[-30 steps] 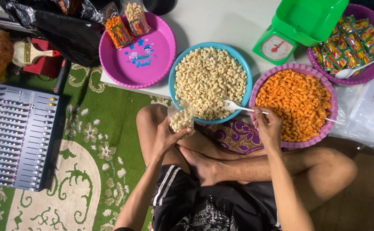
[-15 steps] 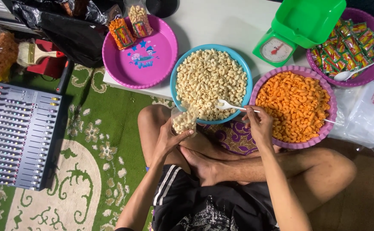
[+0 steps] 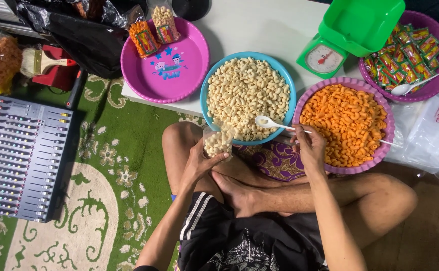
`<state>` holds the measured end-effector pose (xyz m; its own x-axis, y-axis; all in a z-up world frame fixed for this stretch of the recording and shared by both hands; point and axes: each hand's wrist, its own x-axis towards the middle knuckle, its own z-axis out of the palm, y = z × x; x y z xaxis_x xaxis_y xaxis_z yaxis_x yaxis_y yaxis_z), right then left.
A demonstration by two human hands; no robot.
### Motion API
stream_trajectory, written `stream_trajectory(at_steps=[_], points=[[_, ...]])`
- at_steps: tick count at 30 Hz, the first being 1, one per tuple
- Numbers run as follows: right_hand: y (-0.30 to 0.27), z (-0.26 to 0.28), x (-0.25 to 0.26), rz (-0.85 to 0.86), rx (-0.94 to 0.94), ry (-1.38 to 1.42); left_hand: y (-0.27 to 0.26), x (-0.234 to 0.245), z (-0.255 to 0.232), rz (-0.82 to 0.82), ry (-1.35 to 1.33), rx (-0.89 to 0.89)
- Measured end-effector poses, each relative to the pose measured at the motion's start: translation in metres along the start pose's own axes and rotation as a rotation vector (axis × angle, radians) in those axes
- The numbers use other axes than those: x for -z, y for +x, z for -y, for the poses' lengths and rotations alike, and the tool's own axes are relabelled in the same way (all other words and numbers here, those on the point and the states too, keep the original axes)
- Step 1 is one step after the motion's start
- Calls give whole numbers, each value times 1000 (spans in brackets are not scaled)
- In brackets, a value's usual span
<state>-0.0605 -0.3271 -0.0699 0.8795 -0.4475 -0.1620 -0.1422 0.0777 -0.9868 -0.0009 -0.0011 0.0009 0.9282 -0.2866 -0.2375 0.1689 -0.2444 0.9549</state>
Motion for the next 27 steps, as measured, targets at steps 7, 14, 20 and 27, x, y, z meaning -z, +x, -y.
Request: stream_trajectory(at_steps=[7, 14, 20, 27], points=[[-6, 25, 1, -80, 164, -181, -1, 1, -3, 0, 5, 2], [1, 17, -14, -87, 240, -364, 1, -1, -5, -2, -36, 33], [-1, 31, -35, -94, 167, -259, 2, 0, 7, -6, -10, 11], [0, 14, -14, -104, 85, -120, 2, 2, 18, -5, -30, 4]])
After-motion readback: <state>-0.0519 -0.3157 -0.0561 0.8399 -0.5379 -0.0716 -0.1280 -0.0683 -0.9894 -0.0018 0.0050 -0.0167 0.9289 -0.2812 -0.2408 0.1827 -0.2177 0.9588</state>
